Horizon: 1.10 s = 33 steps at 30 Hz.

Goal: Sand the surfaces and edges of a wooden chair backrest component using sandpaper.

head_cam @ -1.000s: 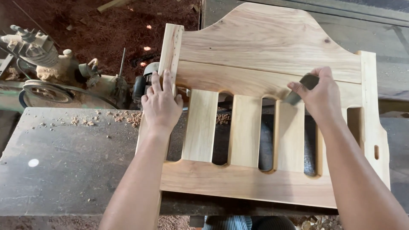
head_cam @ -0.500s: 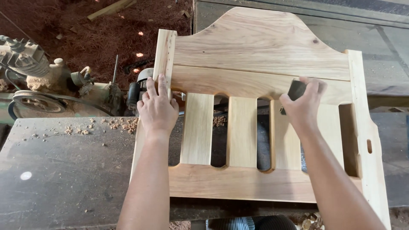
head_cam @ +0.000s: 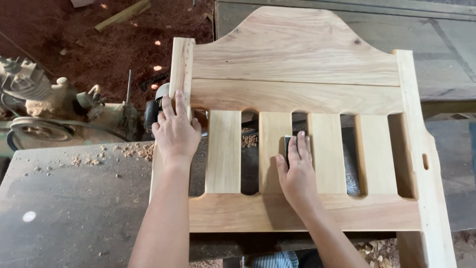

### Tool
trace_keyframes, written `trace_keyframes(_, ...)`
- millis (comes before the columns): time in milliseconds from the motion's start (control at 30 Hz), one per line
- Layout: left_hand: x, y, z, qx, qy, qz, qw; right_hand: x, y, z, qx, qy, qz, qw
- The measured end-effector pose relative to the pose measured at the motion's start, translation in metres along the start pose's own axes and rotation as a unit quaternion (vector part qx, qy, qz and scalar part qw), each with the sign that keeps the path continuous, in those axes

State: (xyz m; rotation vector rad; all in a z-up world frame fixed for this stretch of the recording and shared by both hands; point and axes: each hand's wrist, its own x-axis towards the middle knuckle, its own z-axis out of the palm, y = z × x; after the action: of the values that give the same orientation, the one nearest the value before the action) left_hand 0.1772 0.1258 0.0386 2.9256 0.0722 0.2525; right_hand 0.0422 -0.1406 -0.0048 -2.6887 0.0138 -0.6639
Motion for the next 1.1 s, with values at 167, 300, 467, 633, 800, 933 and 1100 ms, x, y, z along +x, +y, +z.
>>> trace_keyframes(167,0.003,-0.004,0.007,0.006,0.013,0.002,1.000,0.043,0.010,0.015,0.082,0.025,0.044,0.995)
trace_keyframes(300,0.002,-0.002,0.003,0.005,0.004,0.004,1.000,0.050,0.011,0.012,0.106,0.026,0.073,0.991)
trace_keyframes(467,0.002,0.000,-0.002,0.004,-0.007,-0.009,1.000,0.016,0.022,0.013,0.126,0.002,0.032,0.992)
trace_keyframes(633,0.000,-0.002,0.001,0.007,0.000,0.001,1.000,0.056,0.038,0.026,0.173,-0.017,0.093,0.980)
trace_keyframes(800,0.003,-0.003,-0.002,0.000,-0.031,-0.006,1.000,0.076,0.028,-0.038,0.155,-0.131,0.074,0.976)
trace_keyframes(933,0.002,-0.004,0.002,0.018,-0.005,0.005,1.000,0.117,0.022,-0.049,0.120,-0.111,-0.105,0.981)
trace_keyframes(1100,0.001,-0.003,-0.007,0.014,-0.039,-0.003,0.999,0.170,-0.008,-0.051,0.083,-0.216,-0.107,0.967)
